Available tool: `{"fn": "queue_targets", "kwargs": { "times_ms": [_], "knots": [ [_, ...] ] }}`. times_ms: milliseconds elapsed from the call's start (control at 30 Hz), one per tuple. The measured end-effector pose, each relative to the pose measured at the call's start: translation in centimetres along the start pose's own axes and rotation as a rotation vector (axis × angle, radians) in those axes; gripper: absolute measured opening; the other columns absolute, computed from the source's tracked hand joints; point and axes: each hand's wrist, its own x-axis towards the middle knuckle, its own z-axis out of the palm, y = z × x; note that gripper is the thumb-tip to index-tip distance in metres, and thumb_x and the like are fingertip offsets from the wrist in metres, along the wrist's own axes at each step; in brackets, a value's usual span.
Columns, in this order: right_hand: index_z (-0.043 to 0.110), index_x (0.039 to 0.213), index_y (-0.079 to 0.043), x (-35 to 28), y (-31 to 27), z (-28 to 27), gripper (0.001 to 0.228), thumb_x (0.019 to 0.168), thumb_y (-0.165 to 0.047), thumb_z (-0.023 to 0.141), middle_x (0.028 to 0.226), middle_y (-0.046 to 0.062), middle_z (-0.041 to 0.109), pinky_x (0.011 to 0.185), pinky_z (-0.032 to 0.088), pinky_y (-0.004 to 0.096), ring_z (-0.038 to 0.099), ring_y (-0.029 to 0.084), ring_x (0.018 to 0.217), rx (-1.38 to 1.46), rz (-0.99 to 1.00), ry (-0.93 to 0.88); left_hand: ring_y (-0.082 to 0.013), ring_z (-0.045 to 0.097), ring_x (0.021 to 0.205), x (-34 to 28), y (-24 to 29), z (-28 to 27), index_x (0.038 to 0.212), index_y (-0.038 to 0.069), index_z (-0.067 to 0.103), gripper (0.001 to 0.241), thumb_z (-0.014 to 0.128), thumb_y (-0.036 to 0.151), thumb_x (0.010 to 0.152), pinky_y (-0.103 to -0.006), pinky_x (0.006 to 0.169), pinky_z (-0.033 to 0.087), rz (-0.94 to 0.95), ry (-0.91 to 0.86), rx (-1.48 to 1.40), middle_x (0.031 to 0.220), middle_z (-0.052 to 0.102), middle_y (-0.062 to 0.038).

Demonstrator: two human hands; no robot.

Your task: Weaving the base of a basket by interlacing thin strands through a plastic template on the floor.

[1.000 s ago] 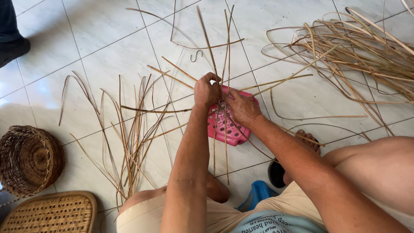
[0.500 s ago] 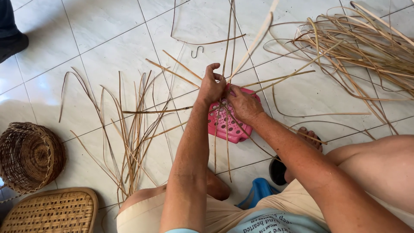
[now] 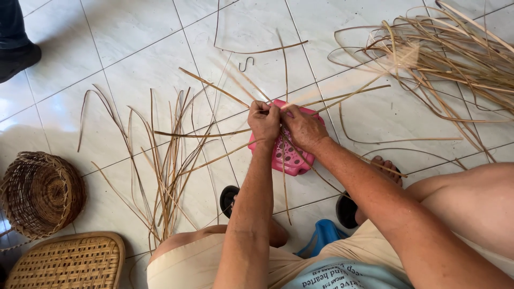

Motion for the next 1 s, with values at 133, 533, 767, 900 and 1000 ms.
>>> {"fn": "queue_targets", "kwargs": {
  "times_ms": [133,533,767,900,1000],
  "knots": [
    [0.056,0.14,-0.017,-0.1,0.1,0.0,0.041,0.1,-0.012,0.047,0.135,0.013,0.049,0.077,0.062,0.061,0.072,0.049,0.092,0.025,-0.024,0.012,-0.0128,0.063,0.055,-1.1,0.7,-0.3,0.081,0.013,0.06,0.014,0.07,0.009,0.072,-0.0234,0.051,0.047,-0.065,-0.025,-0.13,0.058,0.064,-0.007],
    [0.05,0.148,-0.021,0.5,1.2,1.3,0.051,0.098,-0.011,0.047,0.139,0.011,0.046,0.075,0.062,0.061,0.073,0.05,0.088,0.003,-0.004,-0.035,-0.0118,0.061,0.06,-1.4,-1.3,1.1,0.076,0.009,0.06,0.023,0.083,0.007,0.079,-0.0256,0.052,0.046,-0.092,0.14,-0.147,0.066,0.063,-0.007],
    [0.053,0.146,-0.02,0.5,1.0,1.0,0.05,0.097,-0.01,0.048,0.146,0.011,0.044,0.076,0.061,0.063,0.072,0.051,0.091,0.021,0.017,-0.047,-0.022,0.07,0.086,-2.3,1.9,-0.7,0.119,0.018,0.08,0.035,0.081,0.018,0.083,-0.0368,0.081,0.061,0.093,-0.035,0.25,0.088,0.063,-0.009],
    [0.05,0.149,-0.026,0.1,1.5,1.7,0.049,0.102,-0.014,0.046,0.145,0.01,0.045,0.077,0.06,0.064,0.072,0.051,0.093,0.033,0.017,-0.046,-0.0316,0.071,0.092,-1.6,2.9,-2.3,0.115,0.019,0.08,0.032,0.068,0.014,0.085,-0.0441,0.082,0.062,0.408,-0.193,0.675,0.098,0.06,-0.008],
    [0.056,0.142,-0.022,0.0,0.2,-0.3,0.044,0.099,-0.014,0.049,0.147,0.011,0.046,0.08,0.061,0.062,0.073,0.05,0.093,0.022,0.017,-0.037,-0.0353,0.067,0.094,0.3,4.2,-3.8,0.089,0.02,0.082,0.017,0.066,0.027,0.088,-0.0449,0.077,0.062,0.551,-0.308,0.995,0.098,0.056,-0.005]
  ]
}}
